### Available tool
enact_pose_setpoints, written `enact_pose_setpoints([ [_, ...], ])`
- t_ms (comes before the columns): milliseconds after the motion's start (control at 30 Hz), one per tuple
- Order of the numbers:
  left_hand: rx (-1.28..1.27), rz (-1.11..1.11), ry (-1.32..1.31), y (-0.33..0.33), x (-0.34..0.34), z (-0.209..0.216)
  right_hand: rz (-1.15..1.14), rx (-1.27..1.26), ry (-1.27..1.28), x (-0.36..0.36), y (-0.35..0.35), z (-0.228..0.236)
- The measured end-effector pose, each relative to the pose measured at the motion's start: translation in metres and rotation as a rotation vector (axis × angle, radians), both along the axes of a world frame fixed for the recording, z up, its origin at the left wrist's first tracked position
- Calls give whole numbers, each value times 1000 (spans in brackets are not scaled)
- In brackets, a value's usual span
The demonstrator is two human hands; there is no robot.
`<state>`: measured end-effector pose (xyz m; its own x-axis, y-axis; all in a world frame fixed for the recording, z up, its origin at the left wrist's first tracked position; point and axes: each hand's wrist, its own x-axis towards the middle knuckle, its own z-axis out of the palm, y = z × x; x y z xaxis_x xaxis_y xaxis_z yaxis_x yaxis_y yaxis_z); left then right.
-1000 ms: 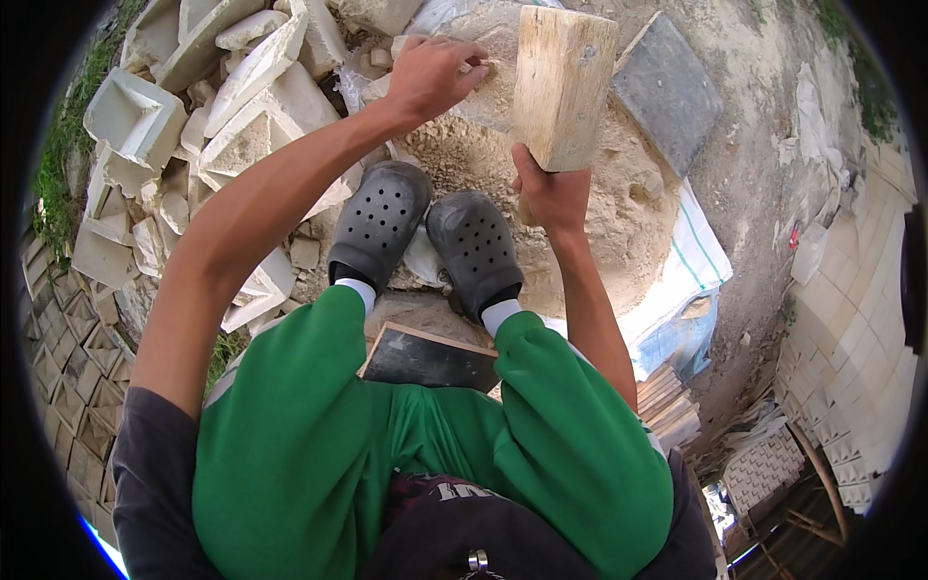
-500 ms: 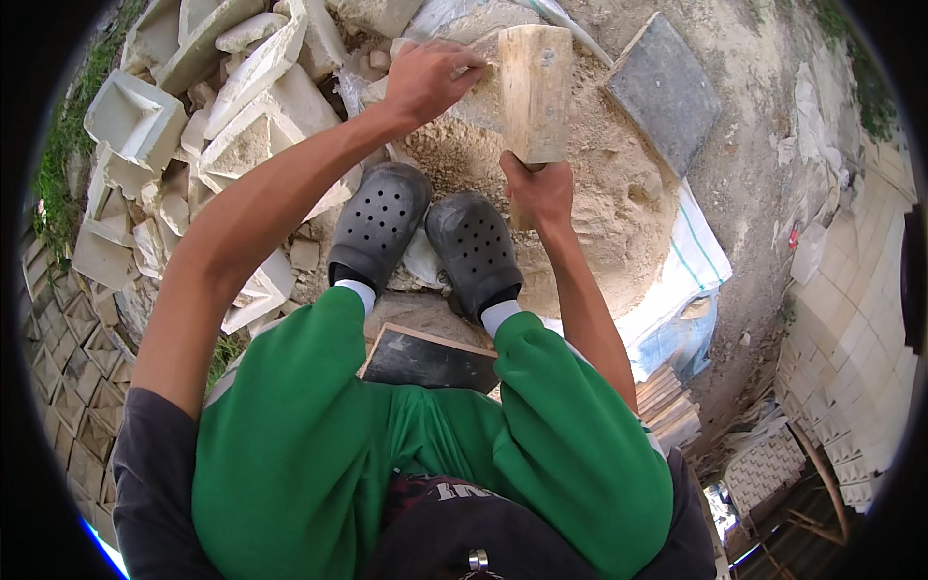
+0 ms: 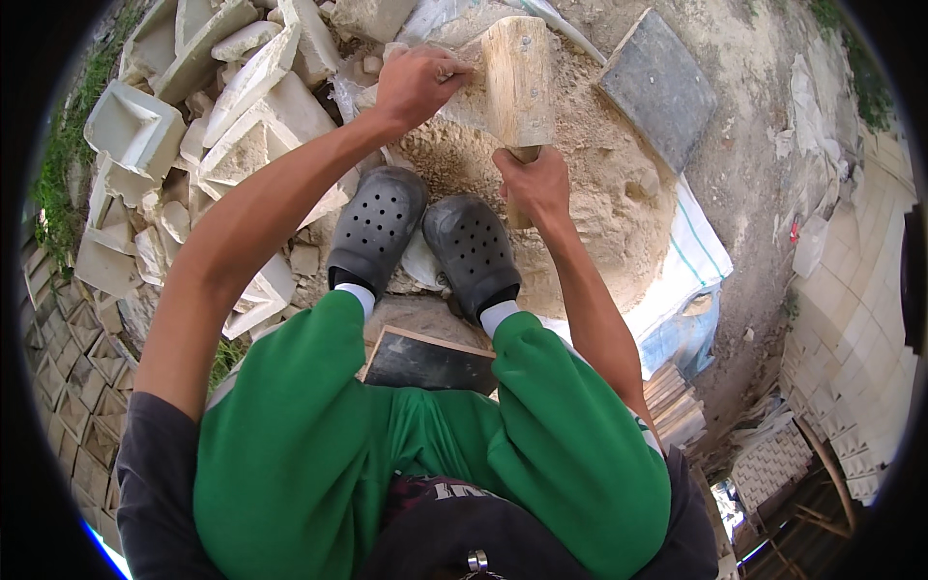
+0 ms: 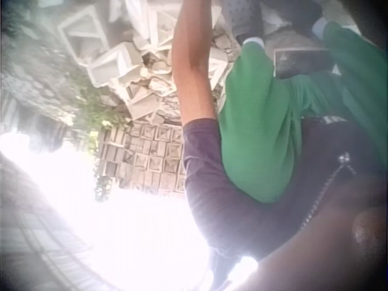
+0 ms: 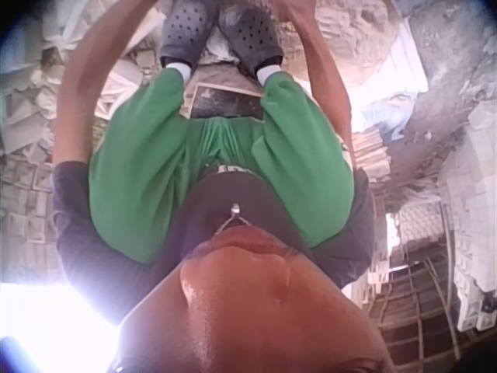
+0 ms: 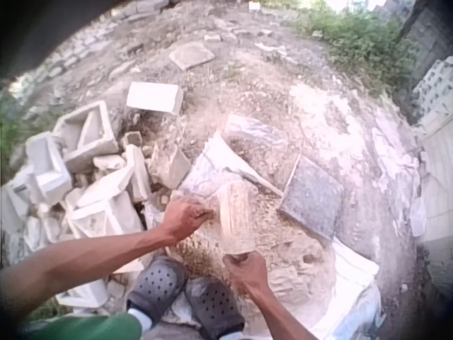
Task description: The person repeatedly strikes a small stone with a wooden mallet to break it into smaller pieces. The person holds the stone with the left hand and swings the mallet with the right hand, occasionally repositioning the stone on a tarp.
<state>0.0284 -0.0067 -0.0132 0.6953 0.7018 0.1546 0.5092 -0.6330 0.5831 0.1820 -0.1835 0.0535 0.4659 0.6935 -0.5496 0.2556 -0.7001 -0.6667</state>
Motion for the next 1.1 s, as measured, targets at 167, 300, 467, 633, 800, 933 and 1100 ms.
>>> enact_pose_setpoints([
  [167, 51, 17, -59, 0, -5, -3, -64, 131, -39, 0, 4, 22],
  [300, 48, 0, -65, -1, -2, -1, -58, 317, -1, -8, -2, -9],
  [467, 75, -21, -38, -1, -10, -9, 17, -11, 47, -7, -2, 0],
  [633, 109, -36, -64, -5, -4, 4, -150, 104, 54, -10, -4, 12],
  [800, 98, -155, 93, 5, -1, 14, -145, 104, 91, -5, 0, 24],
  [933, 126, -78, 51, 3, 6, 13, -134, 83, 81, -3, -1, 24],
  [1100, 106, -38, 0, -3, 4, 13, -134, 49, 130, -2, 1, 23],
])
